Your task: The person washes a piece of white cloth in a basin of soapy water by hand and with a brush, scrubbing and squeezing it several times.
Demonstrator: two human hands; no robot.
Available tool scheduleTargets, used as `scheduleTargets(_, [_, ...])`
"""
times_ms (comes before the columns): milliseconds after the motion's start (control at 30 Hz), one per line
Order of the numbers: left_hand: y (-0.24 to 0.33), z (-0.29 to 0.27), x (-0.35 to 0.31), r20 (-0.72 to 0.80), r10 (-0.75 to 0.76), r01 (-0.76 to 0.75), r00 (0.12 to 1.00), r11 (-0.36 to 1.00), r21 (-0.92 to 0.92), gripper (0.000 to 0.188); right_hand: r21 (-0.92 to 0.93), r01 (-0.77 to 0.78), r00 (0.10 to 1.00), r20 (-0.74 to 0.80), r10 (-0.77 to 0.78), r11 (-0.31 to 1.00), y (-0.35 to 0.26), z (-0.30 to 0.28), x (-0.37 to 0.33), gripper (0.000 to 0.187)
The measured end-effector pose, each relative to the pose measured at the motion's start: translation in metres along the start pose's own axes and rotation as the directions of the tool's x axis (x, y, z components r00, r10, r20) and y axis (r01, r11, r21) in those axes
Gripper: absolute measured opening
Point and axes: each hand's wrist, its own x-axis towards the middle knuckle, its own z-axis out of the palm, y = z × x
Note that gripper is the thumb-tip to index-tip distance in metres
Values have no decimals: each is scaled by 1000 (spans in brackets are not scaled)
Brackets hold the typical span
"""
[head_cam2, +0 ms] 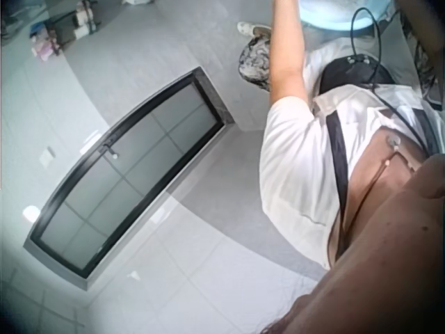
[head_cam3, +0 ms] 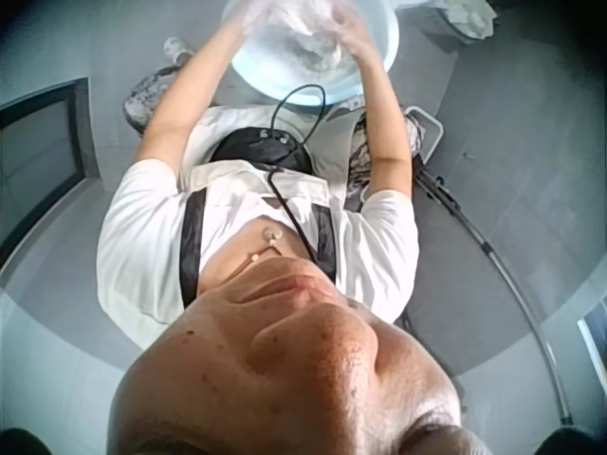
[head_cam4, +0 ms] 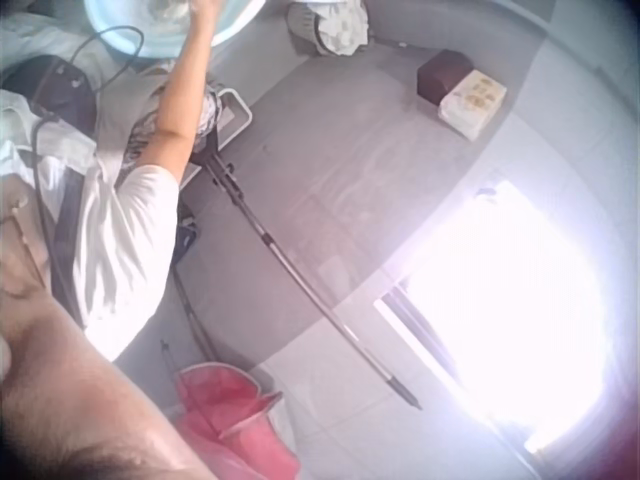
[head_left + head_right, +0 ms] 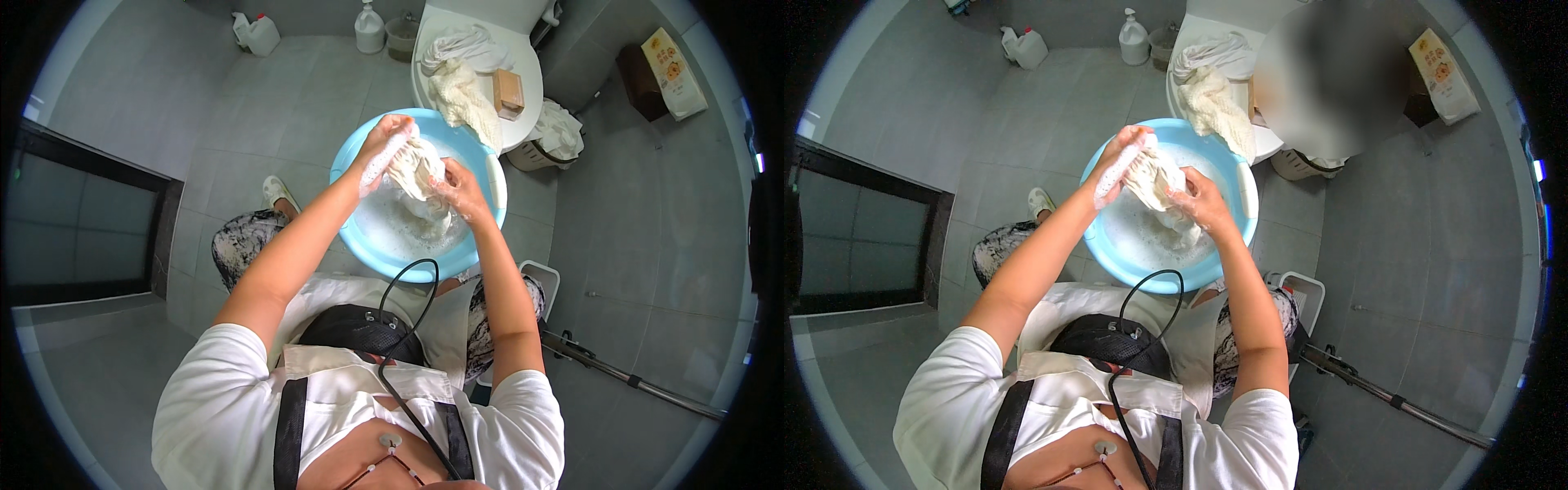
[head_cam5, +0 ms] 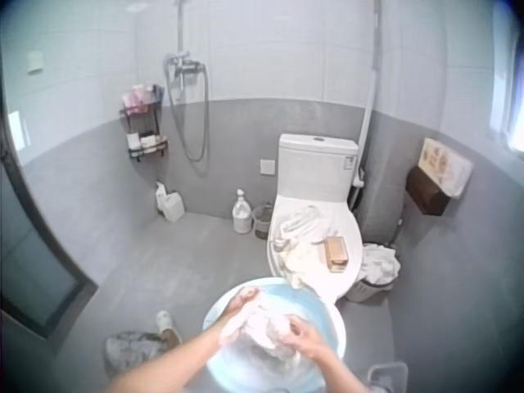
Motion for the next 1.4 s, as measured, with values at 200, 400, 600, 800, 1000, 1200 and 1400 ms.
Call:
scheduleTargets(200, [-23,8,-12,-10,-50,47,999,987,-152,60,259,219,957,-243,-155,941,1,7,1,24])
scheduleTargets(400, [-20,11,-18,83,65,-54,994,990,-128,43,532,217,964,-249,-93,819,-16,5,-8,50])
scheduleTargets(600, [-4,16,-32,32,44,-36,999,976,-216,46,480,304,932,-329,-152,823,-44,-7,-18,68])
scheduleTargets(800, [0,-4,-24,42,242,-244,969,969,46,45,356,356,883,-432,-186,864,-30,-25,-16,50])
scheduleTargets(1000, [12,1,-27,210,188,-279,960,523,806,68,84,247,845,-506,-172,965,-31,-30,-14,46])
scheduleTargets(1200, [0,-12,-14,203,317,-284,926,234,930,69,-336,361,872,-208,-443,870,-12,-43,-6,53])
scheduleTargets(1400, [-7,-39,-2,187,392,-309,901,273,911,44,-802,-66,962,-209,-175,594,-21,-29,-14,46])
